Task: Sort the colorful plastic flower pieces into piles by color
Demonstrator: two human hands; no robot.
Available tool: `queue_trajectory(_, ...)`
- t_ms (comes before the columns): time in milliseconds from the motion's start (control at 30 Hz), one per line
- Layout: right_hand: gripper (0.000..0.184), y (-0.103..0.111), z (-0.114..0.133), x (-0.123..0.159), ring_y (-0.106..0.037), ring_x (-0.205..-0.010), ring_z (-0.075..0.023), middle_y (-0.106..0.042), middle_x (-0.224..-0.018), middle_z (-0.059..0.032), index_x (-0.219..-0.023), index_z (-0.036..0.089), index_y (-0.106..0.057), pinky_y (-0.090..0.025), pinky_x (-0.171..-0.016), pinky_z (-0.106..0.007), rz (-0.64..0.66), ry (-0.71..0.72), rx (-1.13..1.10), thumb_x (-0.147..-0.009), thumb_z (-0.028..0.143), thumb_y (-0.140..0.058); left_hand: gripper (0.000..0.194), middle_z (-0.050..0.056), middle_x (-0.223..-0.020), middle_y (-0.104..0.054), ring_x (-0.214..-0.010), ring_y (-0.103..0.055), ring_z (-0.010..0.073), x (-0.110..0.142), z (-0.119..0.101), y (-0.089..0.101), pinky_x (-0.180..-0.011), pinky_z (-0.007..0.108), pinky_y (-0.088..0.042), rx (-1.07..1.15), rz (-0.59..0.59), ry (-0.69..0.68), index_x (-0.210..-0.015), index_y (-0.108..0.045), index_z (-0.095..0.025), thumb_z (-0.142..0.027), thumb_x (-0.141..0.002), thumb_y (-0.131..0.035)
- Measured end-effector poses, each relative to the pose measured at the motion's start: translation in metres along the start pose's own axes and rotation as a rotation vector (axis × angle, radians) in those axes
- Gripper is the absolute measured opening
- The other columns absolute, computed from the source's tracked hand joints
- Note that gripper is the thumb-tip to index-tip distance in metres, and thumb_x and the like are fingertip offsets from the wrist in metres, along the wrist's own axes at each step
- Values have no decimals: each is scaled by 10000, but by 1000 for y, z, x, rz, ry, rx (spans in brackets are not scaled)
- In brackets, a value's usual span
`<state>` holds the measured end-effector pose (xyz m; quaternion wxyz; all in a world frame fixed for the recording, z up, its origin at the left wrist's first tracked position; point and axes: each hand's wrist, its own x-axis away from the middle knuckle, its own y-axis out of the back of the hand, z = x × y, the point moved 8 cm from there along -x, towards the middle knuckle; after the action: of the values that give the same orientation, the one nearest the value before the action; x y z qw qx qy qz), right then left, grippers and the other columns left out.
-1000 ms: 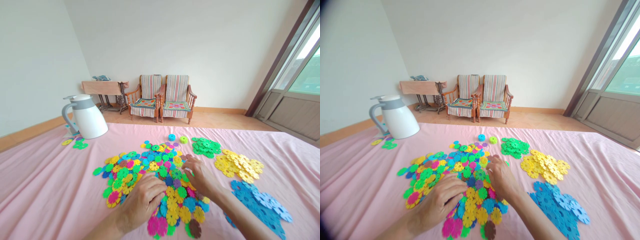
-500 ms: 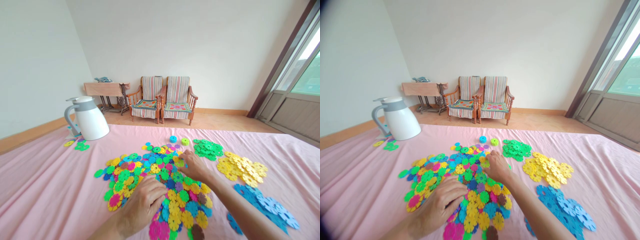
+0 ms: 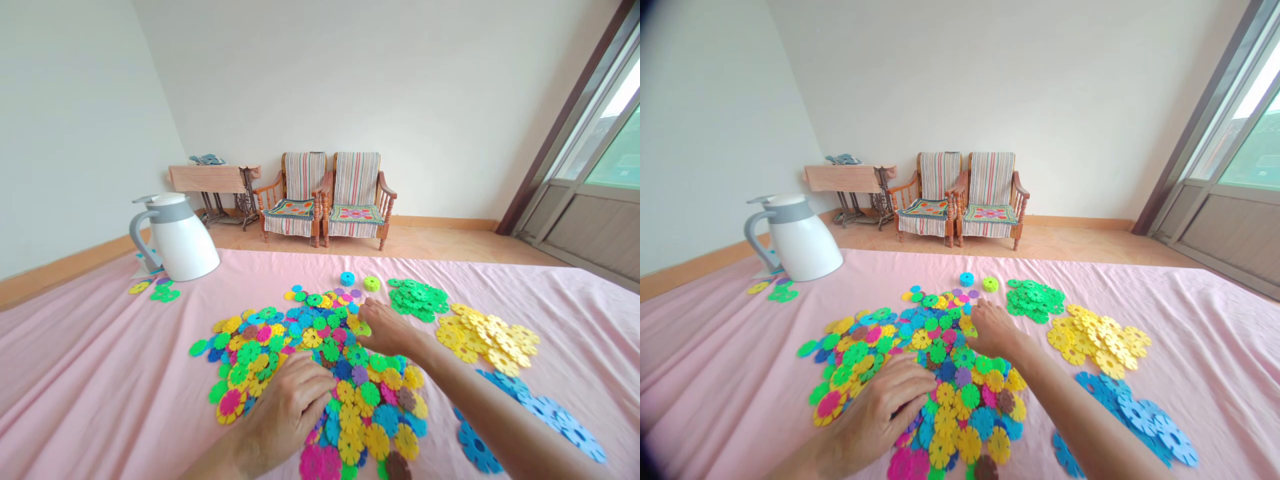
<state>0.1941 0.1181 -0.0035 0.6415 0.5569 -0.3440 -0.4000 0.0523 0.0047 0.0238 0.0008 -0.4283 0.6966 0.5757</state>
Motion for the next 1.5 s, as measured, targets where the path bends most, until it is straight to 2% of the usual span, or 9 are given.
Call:
queue_trajectory(233, 299, -3, -2, -3, -578, -877, -247, -619, -962, -135, -926, 140, -590, -433, -754, -322, 6, -23, -6, -696, 323, -642, 173, 42, -859, -704, -826, -633, 166, 0, 1, 1, -810, 324, -512, 25, -16, 3, -987, -661, -189, -154, -909, -511)
queue_trajectory(433, 299, -4, -2, -2, -574, -845, -240, -618, -944, -132, -929, 138, -565, -434, -731, -329, -6, -15, -36, -678, 295, -610, 188, 41, -855, -697, -826, -629, 167, 0, 1, 0, -864, 356, -499, 30, 2, 5, -1005, -666, -190, -134, -904, -517)
queue_trajectory(633, 242, 10, -4, 9, -565, -860, -215, -602, -942, -106, -905, 161, -546, -436, -745, -306, -71, 12, -96, -676, 236, -569, 181, 49, -850, -693, -839, -622, 181, 2, 3, -1, -871, 373, -501, 11, 0, 19, -989, -669, -186, -140, -901, -517)
queue_trajectory(767, 192, 25, -29, 12, -560, -842, -203, -594, -896, -87, -842, 173, -548, -424, -732, -289, -134, -29, -116, -652, 193, -568, 195, 38, -869, -699, -834, -622, 173, 2, 3, -1, -878, 359, -499, 7, 1, 15, -1011, -661, -192, -126, -899, -517)
queue_trajectory(900, 155, 37, -78, 1, -567, -762, -179, -594, -831, -55, -823, 178, -565, -415, -693, -274, -289, -168, -161, -682, 239, -580, 193, 23, -863, -698, -844, -622, 165, 0, 2, 0, -886, 338, -497, 2, 12, 20, -1000, -660, -198, -121, -896, -517)
queue_trajectory(1067, 211, 27, -120, -25, -576, -767, -177, -590, -865, -76, -873, 149, -575, -425, -710, -274, -416, -260, -173, -738, 310, -571, 200, 5, -881, -703, -835, -635, 148, -3, -2, 6, -928, 325, -483, -14, 10, 6, -1015, -655, -213, -123, -888, -529)
queue_trajectory(1267, 303, 14, -128, -52, -582, -792, -181, -604, -905, -79, -908, 149, -575, -434, -717, -275, -461, -238, -180, -762, 414, -570, 242, 22, -1000, -689, -942, -629, 157, 2, -1, 10, -943, 313, -487, -4, 54, 12, -1130, -613, -256, -188, -931, -494)
queue_trajectory(1400, 286, 13, -125, -61, -583, -781, -185, -614, -884, -76, -880, 154, -588, -431, -698, -273, -441, -218, -170, -759, 413, -576, 269, 80, -1171, -593, -994, -601, 198, 5, 4, 2, -855, 390, -521, 7, 77, -18, -1172, -564, -192, -302, -928, -531)
queue_trajectory(1500, 258, 12, -124, -66, -584, -771, -187, -617, -851, -72, -854, 157, -599, -426, -692, -271, -429, -216, -150, -747, 392, -592, 295, 91, -1199, -567, -997, -595, 206, 5, 9, -3, -838, 412, -522, 15, 80, -24, -1178, -551, -168, -318, -924, -540)
